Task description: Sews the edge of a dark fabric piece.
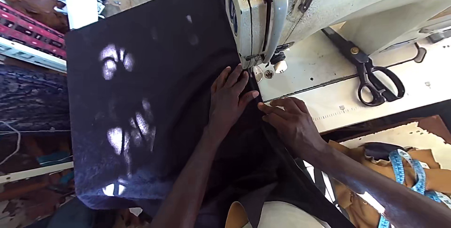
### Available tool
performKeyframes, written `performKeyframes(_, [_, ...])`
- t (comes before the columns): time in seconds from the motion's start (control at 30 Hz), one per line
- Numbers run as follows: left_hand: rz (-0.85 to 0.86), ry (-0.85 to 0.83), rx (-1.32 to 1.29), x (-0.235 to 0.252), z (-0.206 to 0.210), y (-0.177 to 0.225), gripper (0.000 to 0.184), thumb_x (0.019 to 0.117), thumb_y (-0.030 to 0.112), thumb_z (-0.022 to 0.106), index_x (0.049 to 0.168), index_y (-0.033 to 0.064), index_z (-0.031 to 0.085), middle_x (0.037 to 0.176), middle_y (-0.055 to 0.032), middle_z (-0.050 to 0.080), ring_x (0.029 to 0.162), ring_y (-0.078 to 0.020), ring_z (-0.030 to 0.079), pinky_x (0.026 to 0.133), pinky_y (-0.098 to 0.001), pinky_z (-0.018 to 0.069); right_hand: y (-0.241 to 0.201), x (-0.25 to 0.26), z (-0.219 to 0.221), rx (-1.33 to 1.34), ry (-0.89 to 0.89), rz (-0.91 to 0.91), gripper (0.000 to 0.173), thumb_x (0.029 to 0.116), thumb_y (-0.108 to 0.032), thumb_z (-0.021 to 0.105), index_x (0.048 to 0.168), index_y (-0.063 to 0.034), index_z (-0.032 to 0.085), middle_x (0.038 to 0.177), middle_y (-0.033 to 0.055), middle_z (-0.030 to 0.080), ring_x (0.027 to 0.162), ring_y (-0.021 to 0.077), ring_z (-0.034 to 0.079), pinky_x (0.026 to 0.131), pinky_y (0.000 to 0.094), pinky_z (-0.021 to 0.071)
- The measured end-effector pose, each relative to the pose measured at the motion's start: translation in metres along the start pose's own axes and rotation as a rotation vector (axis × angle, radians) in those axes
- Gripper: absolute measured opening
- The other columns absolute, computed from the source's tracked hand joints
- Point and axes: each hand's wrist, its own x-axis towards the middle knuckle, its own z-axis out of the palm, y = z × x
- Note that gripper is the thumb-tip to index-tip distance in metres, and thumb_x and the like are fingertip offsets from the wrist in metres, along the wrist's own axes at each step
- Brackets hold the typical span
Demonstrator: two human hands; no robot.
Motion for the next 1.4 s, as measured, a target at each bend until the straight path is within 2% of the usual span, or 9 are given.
performKeyframes(0.27, [0.011, -0.008, 0.049, 0.026, -0.005, -0.012, 0.066, 0.1005, 0.066, 0.044, 0.140, 0.0172, 0.064, 0.164, -0.0034, 0.038, 0.155, -0.0333, 0.023, 0.122, -0.0595, 0.0175, 0.013, 0.023, 0.003, -0.017, 0.017, -0.006, 0.020, 0.1035, -0.011, 0.053, 0.098, -0.0105, 0.072, 0.128, 0.0009, 0.071, 0.123, 0.0270, 0.061, 0.106, 0.0499, 0.0418])
performKeyframes(0.37, [0.017, -0.009, 0.036, 0.016, -0.007, -0.006, 0.064, 0.1020, 0.062, 0.045, 0.142, 0.0146, 0.062, 0.164, -0.0062, 0.037, 0.156, -0.0347, 0.021, 0.124, -0.0598, 0.0155, 0.018, 0.026, 0.005, -0.005, 0.027, -0.003, 0.022, 0.1032, -0.009, 0.052, 0.099, -0.0113, 0.073, 0.127, 0.0000, 0.071, 0.121, 0.0258, 0.062, 0.105, 0.0486, 0.0425])
performKeyframes(0.5, [0.017, -0.033, 0.050, -0.008, -0.001, 0.006, 0.064, 0.1045, 0.059, 0.041, 0.152, 0.0184, 0.052, 0.168, -0.0019, 0.032, 0.158, -0.0310, 0.018, 0.126, -0.0590, 0.0129, 0.024, 0.029, 0.008, -0.001, 0.047, -0.007, 0.022, 0.1033, -0.009, 0.052, 0.100, -0.0118, 0.074, 0.126, 0.0003, 0.072, 0.121, 0.0258, 0.062, 0.103, 0.0485, 0.0440])
performKeyframes(0.73, [0.016, -0.019, 0.059, 0.009, -0.004, -0.007, 0.060, 0.1038, 0.060, 0.043, 0.149, 0.0223, 0.056, 0.166, -0.0008, 0.035, 0.157, -0.0321, 0.021, 0.124, -0.0598, 0.0137, 0.031, 0.047, 0.012, -0.009, 0.044, -0.005, 0.022, 0.1031, -0.008, 0.052, 0.104, -0.0121, 0.074, 0.126, 0.0013, 0.071, 0.120, 0.0272, 0.062, 0.102, 0.0496, 0.0435])
performKeyframes(0.9, [0.017, -0.019, 0.064, 0.029, -0.007, -0.017, 0.058, 0.1030, 0.061, 0.044, 0.139, 0.0202, 0.064, 0.165, -0.0025, 0.037, 0.156, -0.0333, 0.022, 0.124, -0.0596, 0.0135, 0.038, 0.061, 0.016, -0.016, 0.067, 0.007, 0.023, 0.1035, -0.007, 0.051, 0.102, -0.0117, 0.074, 0.125, 0.0033, 0.070, 0.119, 0.0274, 0.062, 0.099, 0.0493, 0.0448])
performKeyframes(1.0, [0.028, -0.042, 0.052, 0.038, -0.011, -0.024, 0.056, 0.1034, 0.060, 0.043, 0.139, 0.0232, 0.064, 0.166, -0.0025, 0.035, 0.156, -0.0340, 0.022, 0.123, -0.0609, 0.0126, 0.041, 0.066, 0.021, -0.002, 0.088, 0.036, 0.021, 0.1025, -0.007, 0.054, 0.103, -0.0114, 0.074, 0.117, 0.0094, 0.070, 0.115, 0.0324, 0.062, 0.093, 0.0512, 0.0477])
performKeyframes(1.1, [0.053, -0.067, 0.026, 0.045, -0.014, -0.030, 0.053, 0.1048, 0.055, 0.044, 0.138, 0.0198, 0.065, 0.166, -0.0057, 0.034, 0.156, -0.0363, 0.020, 0.123, -0.0623, 0.0107, 0.042, 0.068, 0.023, 0.010, 0.117, 0.062, 0.020, 0.1027, -0.010, 0.055, 0.104, -0.0109, 0.075, 0.110, 0.0123, 0.069, 0.111, 0.0350, 0.062, 0.091, 0.0518, 0.0473])
performKeyframes(1.23, [0.027, -0.087, 0.019, 0.050, -0.017, -0.030, 0.051, 0.1044, 0.053, 0.046, 0.138, 0.0202, 0.065, 0.166, -0.0040, 0.034, 0.156, -0.0347, 0.018, 0.123, -0.0618, 0.0093, 0.042, 0.069, 0.024, 0.008, 0.129, 0.080, 0.022, 0.1016, -0.008, 0.055, 0.104, -0.0117, 0.076, 0.108, 0.0125, 0.069, 0.109, 0.0352, 0.061, 0.089, 0.0512, 0.0473])
performKeyframes(1.4, [0.037, -0.061, 0.020, 0.049, -0.016, -0.029, 0.051, 0.1042, 0.053, 0.047, 0.139, 0.0188, 0.064, 0.166, -0.0045, 0.034, 0.156, -0.0346, 0.020, 0.123, -0.0617, 0.0114, 0.042, 0.067, 0.027, -0.001, 0.166, 0.079, 0.021, 0.1040, -0.014, 0.055, 0.104, -0.0118, 0.076, 0.107, 0.0116, 0.069, 0.106, 0.0338, 0.062, 0.086, 0.0491, 0.0484])
